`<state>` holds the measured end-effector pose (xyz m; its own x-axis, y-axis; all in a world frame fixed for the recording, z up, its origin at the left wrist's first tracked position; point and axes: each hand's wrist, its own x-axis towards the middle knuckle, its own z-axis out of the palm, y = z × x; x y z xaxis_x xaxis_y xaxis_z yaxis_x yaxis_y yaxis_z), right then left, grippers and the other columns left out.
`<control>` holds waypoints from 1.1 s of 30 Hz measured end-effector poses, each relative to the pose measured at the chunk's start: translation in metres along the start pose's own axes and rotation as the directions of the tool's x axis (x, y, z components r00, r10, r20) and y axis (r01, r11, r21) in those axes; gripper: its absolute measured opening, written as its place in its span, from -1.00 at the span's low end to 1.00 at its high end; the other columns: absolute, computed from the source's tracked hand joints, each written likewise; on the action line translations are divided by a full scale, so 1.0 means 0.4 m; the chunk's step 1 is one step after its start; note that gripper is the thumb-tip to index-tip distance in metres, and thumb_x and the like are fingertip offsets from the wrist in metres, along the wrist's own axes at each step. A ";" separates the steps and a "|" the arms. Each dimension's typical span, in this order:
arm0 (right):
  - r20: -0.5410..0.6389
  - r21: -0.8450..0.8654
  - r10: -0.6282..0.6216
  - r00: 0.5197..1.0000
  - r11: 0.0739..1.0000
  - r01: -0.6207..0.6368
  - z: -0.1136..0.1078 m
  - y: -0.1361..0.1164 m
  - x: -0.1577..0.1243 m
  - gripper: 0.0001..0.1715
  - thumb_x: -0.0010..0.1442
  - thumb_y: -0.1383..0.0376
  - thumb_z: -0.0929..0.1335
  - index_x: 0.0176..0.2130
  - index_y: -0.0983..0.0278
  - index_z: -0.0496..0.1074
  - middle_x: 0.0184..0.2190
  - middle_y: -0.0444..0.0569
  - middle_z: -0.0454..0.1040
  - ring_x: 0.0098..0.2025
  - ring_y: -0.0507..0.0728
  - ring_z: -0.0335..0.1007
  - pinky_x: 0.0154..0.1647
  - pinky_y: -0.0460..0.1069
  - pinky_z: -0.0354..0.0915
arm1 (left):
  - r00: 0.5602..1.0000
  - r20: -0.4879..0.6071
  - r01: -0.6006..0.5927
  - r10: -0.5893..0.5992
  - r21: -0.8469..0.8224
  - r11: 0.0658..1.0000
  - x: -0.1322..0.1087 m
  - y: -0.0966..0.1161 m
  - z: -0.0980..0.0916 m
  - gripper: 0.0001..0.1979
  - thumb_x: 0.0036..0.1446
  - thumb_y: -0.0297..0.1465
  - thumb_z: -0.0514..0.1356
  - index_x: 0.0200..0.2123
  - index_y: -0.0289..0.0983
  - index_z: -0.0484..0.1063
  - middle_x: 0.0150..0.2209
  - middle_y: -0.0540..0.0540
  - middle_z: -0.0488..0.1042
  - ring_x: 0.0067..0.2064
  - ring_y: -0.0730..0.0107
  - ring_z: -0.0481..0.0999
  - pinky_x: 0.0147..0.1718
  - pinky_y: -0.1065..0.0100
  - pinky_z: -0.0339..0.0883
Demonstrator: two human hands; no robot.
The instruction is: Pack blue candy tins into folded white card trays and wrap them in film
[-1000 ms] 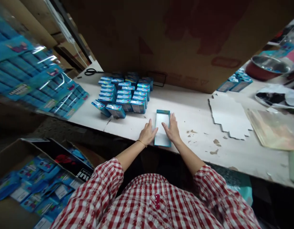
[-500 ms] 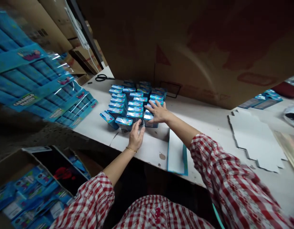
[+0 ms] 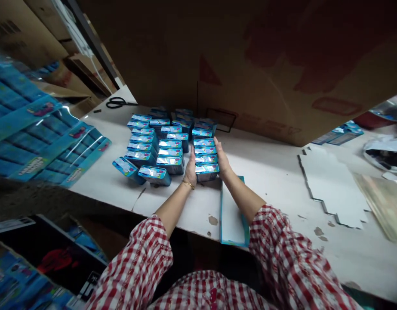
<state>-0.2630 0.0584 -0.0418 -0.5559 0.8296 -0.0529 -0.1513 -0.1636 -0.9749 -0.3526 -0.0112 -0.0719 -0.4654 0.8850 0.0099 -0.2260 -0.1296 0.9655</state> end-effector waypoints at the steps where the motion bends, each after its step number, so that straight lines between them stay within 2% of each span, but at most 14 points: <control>1: -0.005 0.076 0.016 1.000 0.997 -0.016 0.014 0.003 -0.008 -0.06 0.06 -0.28 0.09 0.27 0.10 -0.06 0.18 -0.14 0.22 0.23 0.17 0.08 0.25 0.18 0.00 | 1.000 -0.023 0.012 -0.013 -0.056 0.998 -0.008 0.008 0.003 -0.42 0.24 -0.06 -0.27 0.25 -0.13 0.00 0.22 0.00 0.17 0.25 0.29 0.12 0.24 0.16 -0.04; 3: -0.011 0.143 0.009 1.000 0.990 -0.008 0.036 -0.009 -0.043 -0.10 0.08 -0.26 0.09 0.26 0.09 -0.02 0.16 -0.15 0.26 0.21 0.15 0.11 0.25 0.18 0.01 | 0.998 -0.066 -0.007 0.001 -0.097 0.995 -0.042 0.037 0.005 -0.42 0.23 -0.06 -0.21 0.24 -0.16 0.04 0.22 0.01 0.16 0.26 0.29 0.10 0.25 0.21 -0.05; 5: -0.019 0.155 -0.010 1.000 0.988 0.013 0.041 -0.041 -0.102 -0.11 0.09 -0.27 0.06 0.26 0.06 -0.05 0.19 -0.18 0.20 0.24 0.13 0.06 0.27 0.18 -0.05 | 0.996 -0.066 -0.057 0.054 -0.044 0.997 -0.093 0.081 0.012 -0.41 0.22 -0.04 -0.15 0.23 -0.19 0.08 0.25 0.00 0.12 0.28 0.28 0.03 0.27 0.24 -0.12; 7: -0.053 0.102 -0.029 0.998 0.994 0.034 0.028 -0.078 -0.180 -0.08 0.08 -0.30 -0.02 0.28 0.04 -0.11 0.22 -0.19 0.14 0.27 0.15 -0.01 0.28 0.21 -0.10 | 0.994 -0.012 -0.112 0.113 0.035 0.993 -0.156 0.125 0.033 -0.41 0.22 -0.05 -0.14 0.23 -0.19 0.07 0.28 0.02 0.05 0.30 0.28 -0.04 0.28 0.26 -0.19; 9: -0.101 -0.040 -0.030 0.994 0.999 0.026 -0.002 -0.107 -0.264 -0.02 0.05 -0.32 -0.12 0.30 0.06 -0.18 0.24 -0.16 0.10 0.28 0.18 -0.06 0.27 0.24 -0.12 | 0.984 0.070 -0.168 0.161 0.098 0.981 -0.220 0.152 0.071 -0.42 0.23 -0.07 -0.16 0.25 -0.17 0.00 0.30 0.04 -0.03 0.32 0.28 -0.09 0.29 0.23 -0.21; 11: -0.166 -0.204 -0.033 0.986 0.979 -0.002 -0.046 -0.121 -0.336 0.04 0.02 -0.31 -0.22 0.31 0.11 -0.23 0.25 -0.10 0.10 0.29 0.22 -0.07 0.26 0.25 -0.11 | 0.971 0.152 -0.208 0.184 0.163 0.964 -0.274 0.154 0.119 -0.43 0.25 -0.09 -0.19 0.27 -0.14 -0.06 0.31 0.06 -0.08 0.32 0.28 -0.12 0.29 0.19 -0.21; 14: -0.248 -0.359 -0.101 0.964 0.933 0.005 -0.112 -0.113 -0.400 0.04 0.02 -0.24 -0.31 0.32 0.18 -0.31 0.23 -0.03 0.12 0.27 0.23 -0.01 0.23 0.26 -0.06 | 0.956 0.225 -0.243 0.190 0.239 0.940 -0.318 0.120 0.184 -0.43 0.25 -0.10 -0.20 0.27 -0.15 -0.06 0.32 0.04 -0.11 0.32 0.29 -0.14 0.29 0.17 -0.21; 17: -0.230 -0.428 -0.177 0.957 0.901 0.064 -0.152 -0.087 -0.415 -0.01 0.05 -0.20 -0.33 0.31 0.18 -0.37 0.23 -0.04 0.13 0.22 0.20 0.09 0.19 0.24 0.02 | 0.955 0.239 -0.236 0.177 0.244 0.941 -0.320 0.076 0.216 -0.44 0.25 -0.12 -0.18 0.26 -0.22 -0.01 0.31 -0.03 -0.07 0.32 0.29 -0.13 0.30 0.19 -0.23; 21: -0.213 -0.408 -0.174 0.962 0.910 0.074 -0.166 -0.055 -0.401 -0.01 0.05 -0.22 -0.31 0.31 0.16 -0.32 0.24 -0.05 0.12 0.18 0.19 0.18 0.16 0.22 0.08 | 0.973 0.208 -0.145 0.096 0.230 0.962 -0.299 0.038 0.217 -0.45 0.25 -0.16 -0.15 0.24 -0.25 0.03 0.30 -0.07 -0.03 0.32 0.30 -0.12 0.29 0.19 -0.23; 26: -0.272 -0.265 -0.108 0.956 0.964 0.033 -0.173 -0.040 -0.382 -0.07 0.10 -0.24 -0.21 0.31 0.11 -0.28 0.21 -0.03 0.17 0.14 0.20 0.23 0.14 0.24 0.09 | 0.975 0.202 -0.135 0.090 0.222 0.966 -0.283 0.025 0.210 -0.44 0.24 -0.16 -0.14 0.22 -0.32 0.08 0.29 -0.11 0.00 0.31 0.34 -0.08 0.29 0.21 -0.22; 30: -0.278 -0.236 -0.137 0.951 0.969 0.071 -0.194 -0.029 -0.378 -0.16 0.15 -0.22 -0.11 0.30 0.04 -0.25 0.21 -0.07 0.17 0.11 0.19 0.28 0.12 0.26 0.13 | 0.973 0.212 -0.137 0.093 0.203 0.969 -0.283 0.015 0.220 -0.45 0.25 -0.16 -0.17 0.21 -0.34 0.10 0.28 -0.12 0.04 0.31 0.37 -0.06 0.29 0.24 -0.21; 33: -0.322 -0.243 -0.159 0.933 0.967 0.081 -0.215 -0.022 -0.379 -0.18 0.17 -0.19 -0.02 0.30 0.05 -0.22 0.23 -0.08 0.14 0.12 0.20 0.26 0.11 0.24 0.17 | 0.968 0.238 -0.132 0.083 0.198 0.971 -0.277 0.002 0.234 -0.45 0.26 -0.15 -0.22 0.22 -0.28 0.09 0.28 -0.07 0.03 0.31 0.40 -0.06 0.29 0.25 -0.21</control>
<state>-0.1070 -0.0201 -0.0439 -0.2319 0.9721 0.0361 0.0074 0.0389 -0.9992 -0.2212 -0.0676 -0.0480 -0.2658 0.9521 0.1515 0.0113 -0.1540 0.9880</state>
